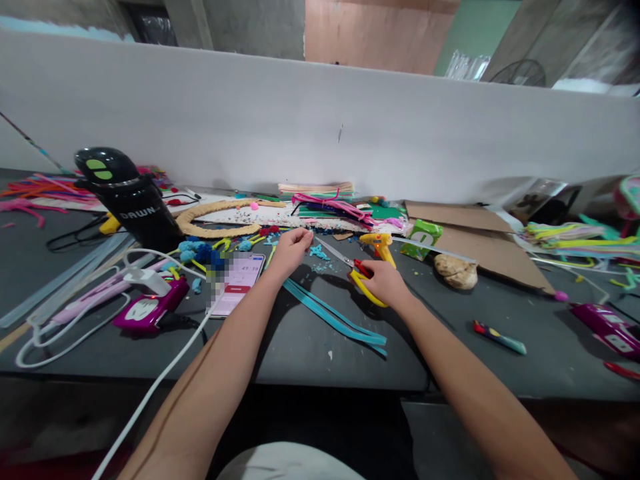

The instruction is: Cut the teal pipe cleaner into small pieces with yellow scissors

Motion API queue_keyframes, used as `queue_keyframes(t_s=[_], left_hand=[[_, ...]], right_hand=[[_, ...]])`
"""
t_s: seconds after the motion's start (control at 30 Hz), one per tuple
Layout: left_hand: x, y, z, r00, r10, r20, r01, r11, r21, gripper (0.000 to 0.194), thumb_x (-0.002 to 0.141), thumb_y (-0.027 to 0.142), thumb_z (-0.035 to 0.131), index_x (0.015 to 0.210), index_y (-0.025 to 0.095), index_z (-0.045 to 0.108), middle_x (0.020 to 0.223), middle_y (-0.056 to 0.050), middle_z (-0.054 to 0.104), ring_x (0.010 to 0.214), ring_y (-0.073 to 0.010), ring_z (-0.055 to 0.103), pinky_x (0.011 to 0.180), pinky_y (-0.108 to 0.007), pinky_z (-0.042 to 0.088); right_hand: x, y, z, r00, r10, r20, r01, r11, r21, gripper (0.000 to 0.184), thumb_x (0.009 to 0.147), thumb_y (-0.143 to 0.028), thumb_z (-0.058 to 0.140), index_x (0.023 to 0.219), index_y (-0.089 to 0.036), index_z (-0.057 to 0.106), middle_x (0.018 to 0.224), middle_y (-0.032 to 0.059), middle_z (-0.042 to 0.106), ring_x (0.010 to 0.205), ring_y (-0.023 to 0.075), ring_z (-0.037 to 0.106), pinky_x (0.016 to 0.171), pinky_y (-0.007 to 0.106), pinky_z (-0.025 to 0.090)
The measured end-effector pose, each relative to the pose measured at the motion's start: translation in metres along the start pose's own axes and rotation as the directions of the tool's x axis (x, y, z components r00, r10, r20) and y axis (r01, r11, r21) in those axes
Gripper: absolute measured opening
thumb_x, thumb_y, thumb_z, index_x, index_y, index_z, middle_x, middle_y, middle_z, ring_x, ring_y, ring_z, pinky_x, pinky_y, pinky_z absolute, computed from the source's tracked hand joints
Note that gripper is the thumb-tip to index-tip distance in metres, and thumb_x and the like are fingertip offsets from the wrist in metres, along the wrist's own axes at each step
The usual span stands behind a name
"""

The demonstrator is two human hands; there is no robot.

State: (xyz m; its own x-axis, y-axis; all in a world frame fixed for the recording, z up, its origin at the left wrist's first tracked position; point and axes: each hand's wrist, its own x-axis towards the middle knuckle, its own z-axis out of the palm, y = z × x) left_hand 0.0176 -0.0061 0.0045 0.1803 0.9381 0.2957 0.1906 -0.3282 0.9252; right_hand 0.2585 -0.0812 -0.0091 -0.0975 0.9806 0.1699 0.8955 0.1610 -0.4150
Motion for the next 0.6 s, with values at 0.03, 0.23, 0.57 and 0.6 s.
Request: queue_keyframes(t_s=[0.03,0.23,0.57,0.6], left_hand=[[0.0002,-0.0007,-0.0002,1.000,0.002,-0.001,-0.002,1.000,0.003,0.032,0.082,0.045,0.053,0.065,0.017,0.052,0.056,0.003,0.046,0.051,-0.0092,0.038,0.050,-0.023,0.030],[0.0006,-0.0021,-0.0006,1.000,-0.006,-0.002,0.006,1.000,0.004,0.032,0.082,0.045,0.054,0.065,0.018,0.051,0.056,0.003,0.045,0.052,-0.0095,0.038,0.050,-0.023,0.029],[-0.0009,0.0011,-0.0031,1.000,0.005,-0.009,-0.005,1.000,0.020,0.034,0.083,0.044,0.053,0.062,0.017,0.049,0.053,0.004,0.042,0.050,-0.0089,0.036,0.051,-0.024,0.028],[-0.0010,0.0014,-0.0031,1.000,0.002,-0.013,-0.002,1.000,0.018,0.034,0.083,0.044,0.053,0.062,0.018,0.049,0.052,0.004,0.041,0.050,-0.0090,0.036,0.051,-0.024,0.028]], right_hand=[[0.0001,0.0000,-0.0001,1.000,-0.001,0.000,0.001,1.000,-0.001,0.030,0.077,-0.048,0.058,0.066,-0.020,0.057,0.065,-0.0003,0.059,0.062,0.0134,0.047,0.054,0.025,0.025],[0.0009,0.0004,-0.0005,1.000,-0.005,-0.001,0.005,1.000,-0.004,0.029,0.077,-0.048,0.059,0.066,-0.020,0.059,0.064,-0.0001,0.059,0.061,0.0135,0.047,0.053,0.025,0.025],[0.0002,0.0011,0.0004,1.000,0.001,-0.026,0.000,0.999,0.043,0.038,0.077,-0.056,0.057,0.065,-0.020,0.056,0.062,0.0003,0.057,0.061,0.0138,0.047,0.052,0.024,0.026],[-0.0001,0.0005,-0.0001,1.000,0.008,-0.025,-0.006,0.999,0.054,0.039,0.076,-0.057,0.058,0.064,-0.020,0.055,0.062,0.0003,0.056,0.061,0.0139,0.047,0.052,0.024,0.026]])
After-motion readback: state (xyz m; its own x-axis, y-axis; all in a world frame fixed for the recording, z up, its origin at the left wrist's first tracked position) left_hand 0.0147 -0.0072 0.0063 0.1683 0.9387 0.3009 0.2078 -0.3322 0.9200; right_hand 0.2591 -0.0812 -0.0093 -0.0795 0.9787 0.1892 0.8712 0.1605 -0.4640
